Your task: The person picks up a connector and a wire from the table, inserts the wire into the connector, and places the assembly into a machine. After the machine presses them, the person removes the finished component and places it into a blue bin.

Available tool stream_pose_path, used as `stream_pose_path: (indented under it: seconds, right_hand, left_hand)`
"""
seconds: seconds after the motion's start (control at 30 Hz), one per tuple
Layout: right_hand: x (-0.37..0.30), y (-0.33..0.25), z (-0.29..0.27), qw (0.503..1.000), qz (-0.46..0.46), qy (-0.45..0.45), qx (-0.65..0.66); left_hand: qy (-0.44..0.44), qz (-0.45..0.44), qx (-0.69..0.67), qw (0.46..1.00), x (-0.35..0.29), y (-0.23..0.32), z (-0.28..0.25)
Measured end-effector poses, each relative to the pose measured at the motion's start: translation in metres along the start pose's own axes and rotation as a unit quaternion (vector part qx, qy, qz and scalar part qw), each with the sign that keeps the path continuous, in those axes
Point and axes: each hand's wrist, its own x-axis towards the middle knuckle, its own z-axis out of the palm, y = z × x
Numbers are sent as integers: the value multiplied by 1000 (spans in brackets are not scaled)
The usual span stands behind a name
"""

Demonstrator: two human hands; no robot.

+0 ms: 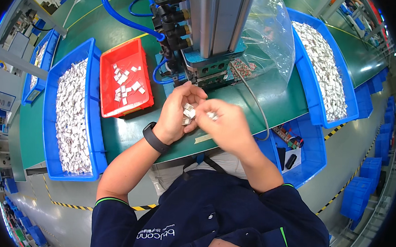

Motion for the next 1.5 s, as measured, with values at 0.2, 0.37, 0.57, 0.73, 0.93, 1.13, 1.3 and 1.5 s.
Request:
stream_pose_path:
  seconds: [0.2, 0.37, 0.57, 0.73, 0.93, 1.13, 1.3, 1.5]
  right_hand:
    - [16, 11, -28, 901, 230, 62, 363]
    - [16, 13, -27, 881, 247, 48, 400]
    - [13, 20, -25, 914, 211, 13, 346]
    - [13, 19, -24, 921, 214, 4, 326]
    - [14, 20, -27, 915, 211, 23, 342]
    - [23, 15, -38, 890, 244, 39, 384]
    - [29, 17, -41, 878, 254, 60, 402]
    - [33, 19, -39, 876, 259, 58, 404]
  left_hand:
    - [-30, -2, -59, 998, 0, 1, 4]
    - [1, 15, 3, 1000, -3, 3, 10]
    - [-5, 23, -6, 1000, -2, -1, 4]
    - [4, 36, -4, 999, -1, -3, 2]
    - [13, 67, 2, 998, -2, -4, 0]
    - [13, 55, -18, 998, -4, 1, 5]
    - [9, 48, -12, 999, -3, 1, 4]
    - [5, 45, -11, 999, -3, 2, 5]
